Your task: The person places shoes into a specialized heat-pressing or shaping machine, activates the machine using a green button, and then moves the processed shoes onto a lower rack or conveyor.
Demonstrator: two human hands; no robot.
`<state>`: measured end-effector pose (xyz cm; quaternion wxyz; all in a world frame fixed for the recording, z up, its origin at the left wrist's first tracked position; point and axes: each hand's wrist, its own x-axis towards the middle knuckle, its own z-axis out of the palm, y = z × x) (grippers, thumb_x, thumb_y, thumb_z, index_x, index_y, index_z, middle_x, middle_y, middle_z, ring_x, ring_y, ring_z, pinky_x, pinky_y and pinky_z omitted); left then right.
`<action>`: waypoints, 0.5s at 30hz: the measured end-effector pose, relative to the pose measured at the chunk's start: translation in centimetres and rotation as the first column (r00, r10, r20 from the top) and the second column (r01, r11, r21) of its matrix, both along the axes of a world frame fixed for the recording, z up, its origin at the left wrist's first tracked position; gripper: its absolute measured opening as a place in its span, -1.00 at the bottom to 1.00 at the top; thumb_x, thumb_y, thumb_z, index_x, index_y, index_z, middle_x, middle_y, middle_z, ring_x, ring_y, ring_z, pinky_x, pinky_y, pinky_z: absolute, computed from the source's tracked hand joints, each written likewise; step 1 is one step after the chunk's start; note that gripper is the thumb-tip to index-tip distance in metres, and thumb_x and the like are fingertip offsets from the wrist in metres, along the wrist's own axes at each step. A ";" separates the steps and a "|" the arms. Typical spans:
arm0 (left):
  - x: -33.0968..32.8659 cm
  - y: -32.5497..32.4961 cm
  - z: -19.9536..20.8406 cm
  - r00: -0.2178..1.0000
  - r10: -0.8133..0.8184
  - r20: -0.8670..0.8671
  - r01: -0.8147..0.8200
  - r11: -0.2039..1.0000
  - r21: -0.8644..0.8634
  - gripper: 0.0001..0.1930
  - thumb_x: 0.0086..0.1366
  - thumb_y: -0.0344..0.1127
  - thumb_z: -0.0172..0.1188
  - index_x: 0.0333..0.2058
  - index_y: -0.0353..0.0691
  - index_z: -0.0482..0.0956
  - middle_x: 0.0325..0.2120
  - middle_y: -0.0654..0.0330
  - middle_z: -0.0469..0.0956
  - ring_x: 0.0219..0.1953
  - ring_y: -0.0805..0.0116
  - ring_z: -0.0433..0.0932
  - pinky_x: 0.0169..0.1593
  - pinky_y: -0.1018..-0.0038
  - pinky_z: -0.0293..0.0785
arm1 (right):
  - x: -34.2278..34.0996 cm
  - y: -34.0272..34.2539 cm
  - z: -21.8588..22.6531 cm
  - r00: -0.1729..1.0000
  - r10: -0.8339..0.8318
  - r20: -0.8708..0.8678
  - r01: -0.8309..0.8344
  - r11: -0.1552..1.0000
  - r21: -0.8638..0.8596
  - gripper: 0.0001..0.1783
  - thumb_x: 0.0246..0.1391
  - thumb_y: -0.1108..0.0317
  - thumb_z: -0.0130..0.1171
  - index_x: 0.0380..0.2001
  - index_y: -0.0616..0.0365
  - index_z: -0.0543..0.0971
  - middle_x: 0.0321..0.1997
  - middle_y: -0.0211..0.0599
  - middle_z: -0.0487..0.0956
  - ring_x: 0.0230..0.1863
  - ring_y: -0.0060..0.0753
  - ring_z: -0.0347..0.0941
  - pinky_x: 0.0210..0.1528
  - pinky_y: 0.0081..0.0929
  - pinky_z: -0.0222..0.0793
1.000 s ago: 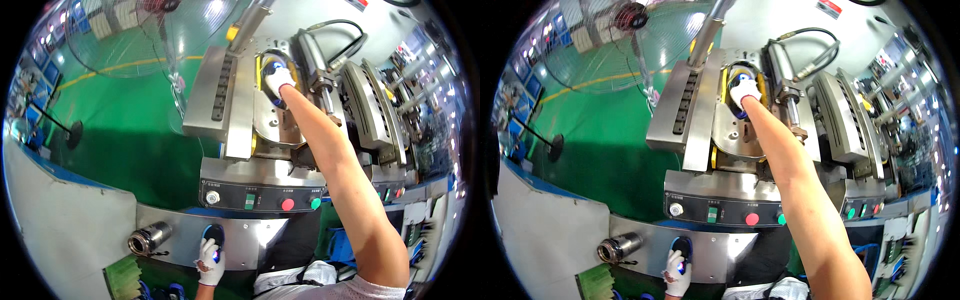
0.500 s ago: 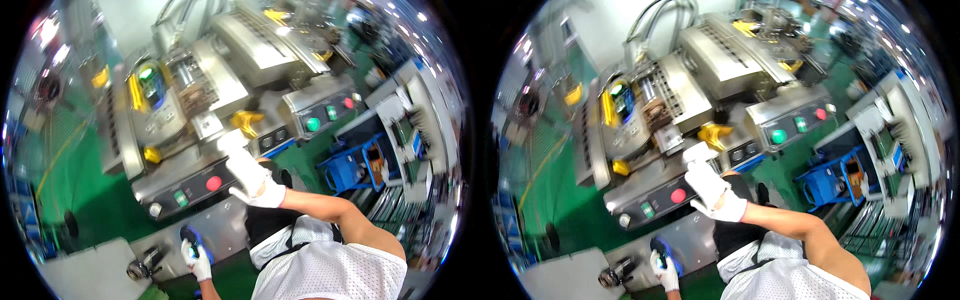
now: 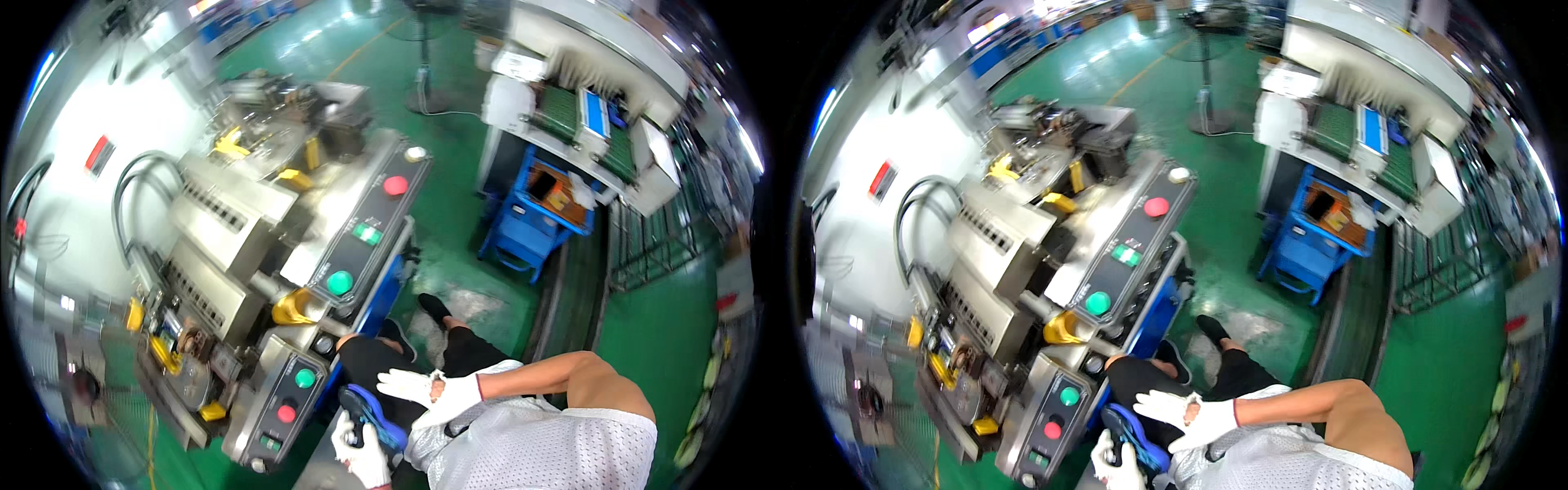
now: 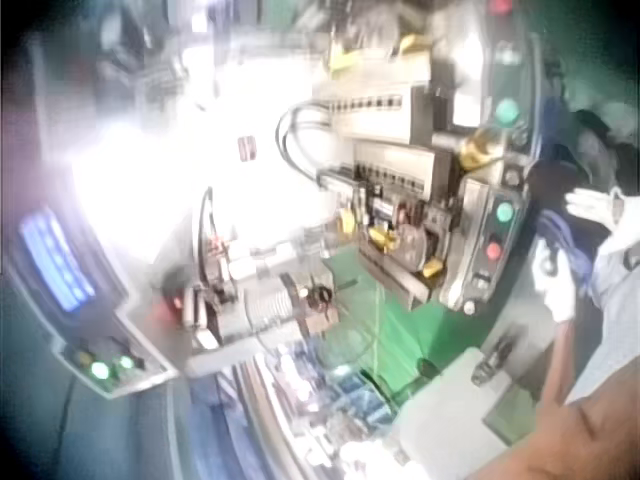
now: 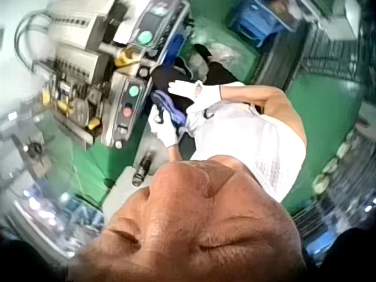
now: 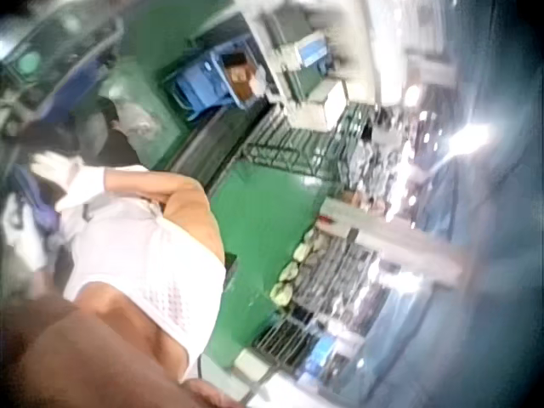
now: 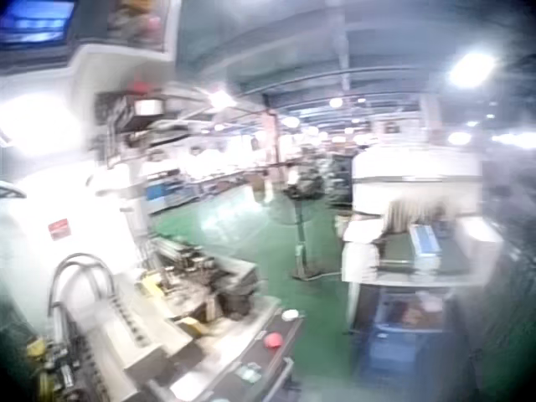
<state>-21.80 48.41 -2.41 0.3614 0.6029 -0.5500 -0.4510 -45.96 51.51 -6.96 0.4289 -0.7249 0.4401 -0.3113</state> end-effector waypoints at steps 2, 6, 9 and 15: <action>-5.2 -2.5 0.3 0.997 -0.077 0.026 0.079 0.993 -0.089 -0.70 0.21 -0.56 0.31 -0.12 -0.34 0.43 0.22 -0.23 0.50 0.23 -0.02 0.51 0.33 0.14 0.37 | -0.8 1.9 0.7 0.992 -0.095 -0.080 0.098 0.995 0.028 0.25 0.05 -0.06 0.37 0.63 0.08 -0.11 0.70 0.15 -0.18 0.69 0.28 -0.29 0.63 0.12 -0.21; -20.3 -3.7 6.9 0.926 -0.347 -0.150 0.288 0.904 -0.316 -0.65 0.21 -0.54 0.35 -0.07 -0.32 0.42 0.24 -0.14 0.51 0.25 0.00 0.49 0.31 0.18 0.41 | -6.6 2.6 6.7 0.762 -0.624 -0.173 0.575 0.775 -0.262 0.06 -0.18 0.31 0.45 0.39 0.44 0.20 0.53 0.40 0.10 0.56 0.40 0.08 0.56 0.01 0.12; -29.2 -2.3 9.3 0.638 -0.694 -0.334 0.567 0.717 -0.405 -0.42 0.17 -0.56 0.35 0.18 -0.36 0.39 0.36 -0.20 0.35 0.36 0.00 0.39 0.39 0.16 0.32 | -15.4 1.9 8.1 0.405 -0.909 0.099 0.889 0.367 -0.272 0.00 -0.20 0.30 0.42 0.34 0.44 0.27 0.40 0.35 0.31 0.40 0.36 0.32 0.49 -0.02 0.23; -34.2 -3.3 7.5 0.322 -0.931 0.171 0.732 0.131 -0.669 -0.13 0.11 -0.34 0.56 0.34 -0.37 0.29 0.37 -0.33 0.29 0.43 -0.34 0.27 0.45 -0.04 0.24 | -37.2 -1.9 8.3 -0.111 -0.904 0.413 0.927 -0.244 -0.284 0.01 0.16 0.13 0.42 0.50 0.33 0.15 0.40 0.18 0.43 0.39 0.01 0.40 0.38 -0.17 0.36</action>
